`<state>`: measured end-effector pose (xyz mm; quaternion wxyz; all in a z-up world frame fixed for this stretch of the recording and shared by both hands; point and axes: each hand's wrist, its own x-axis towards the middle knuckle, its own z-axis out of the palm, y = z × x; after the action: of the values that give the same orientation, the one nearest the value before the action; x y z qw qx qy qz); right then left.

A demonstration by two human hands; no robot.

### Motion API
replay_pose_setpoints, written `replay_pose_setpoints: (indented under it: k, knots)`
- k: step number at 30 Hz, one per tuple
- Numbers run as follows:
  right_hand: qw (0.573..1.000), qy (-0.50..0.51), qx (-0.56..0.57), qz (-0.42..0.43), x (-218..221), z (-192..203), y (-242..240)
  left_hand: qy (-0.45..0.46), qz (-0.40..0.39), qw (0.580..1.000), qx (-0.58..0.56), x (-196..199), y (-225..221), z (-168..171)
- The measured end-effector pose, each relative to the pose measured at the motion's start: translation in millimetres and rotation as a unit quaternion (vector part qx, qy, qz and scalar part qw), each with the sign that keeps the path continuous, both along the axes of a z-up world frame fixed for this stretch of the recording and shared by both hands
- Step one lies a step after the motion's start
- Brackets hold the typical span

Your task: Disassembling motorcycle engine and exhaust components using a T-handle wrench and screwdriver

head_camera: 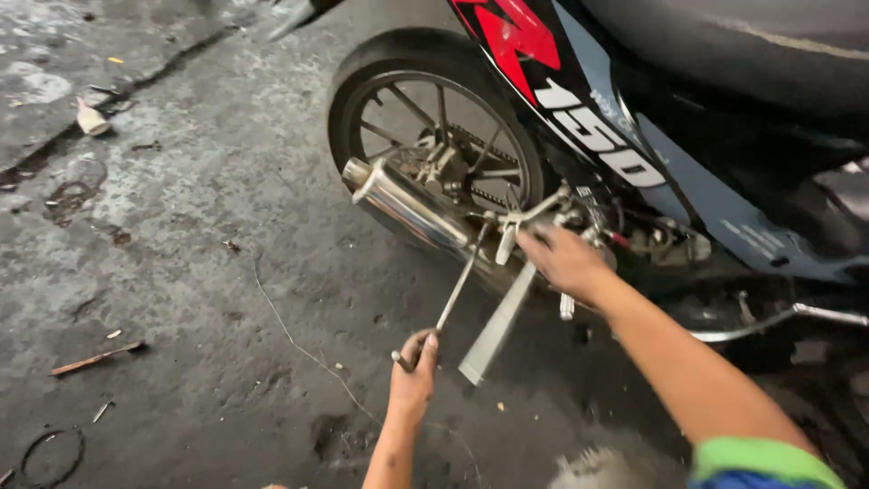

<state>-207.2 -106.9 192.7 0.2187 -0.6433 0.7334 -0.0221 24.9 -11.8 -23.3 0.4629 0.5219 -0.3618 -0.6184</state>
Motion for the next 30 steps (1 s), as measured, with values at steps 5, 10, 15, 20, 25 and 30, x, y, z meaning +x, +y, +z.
replay_pose_setpoints:
  k: [5, 10, 15, 20, 25, 30]
  knots:
    - [0.721, -0.647, 0.044, -0.244, 46, -61, 6, 0.138, -0.029, 0.987, -0.082, 16, -3, 44]
    - [0.817, -0.528, 0.070, -0.222, 55, -134, 24, 0.117, 0.032, 0.986, -0.114, 22, -17, 52]
    - [0.974, -0.217, 0.034, 0.048, 54, -143, 38, 0.143, 0.087, 0.983, -0.075, 23, -22, 43]
    - [0.963, 0.110, -0.059, 0.239, 66, -131, 46, 0.056, 0.041, 0.996, -0.060, 20, -15, 66]
    - [0.969, 0.001, -0.052, 0.243, 25, -144, 25, 0.114, 0.056, 0.989, -0.081, 14, -17, 29]
    - [0.982, -0.101, -0.076, 0.142, 43, -74, -23, 0.043, 0.021, 0.999, -0.027, -1, -5, 23]
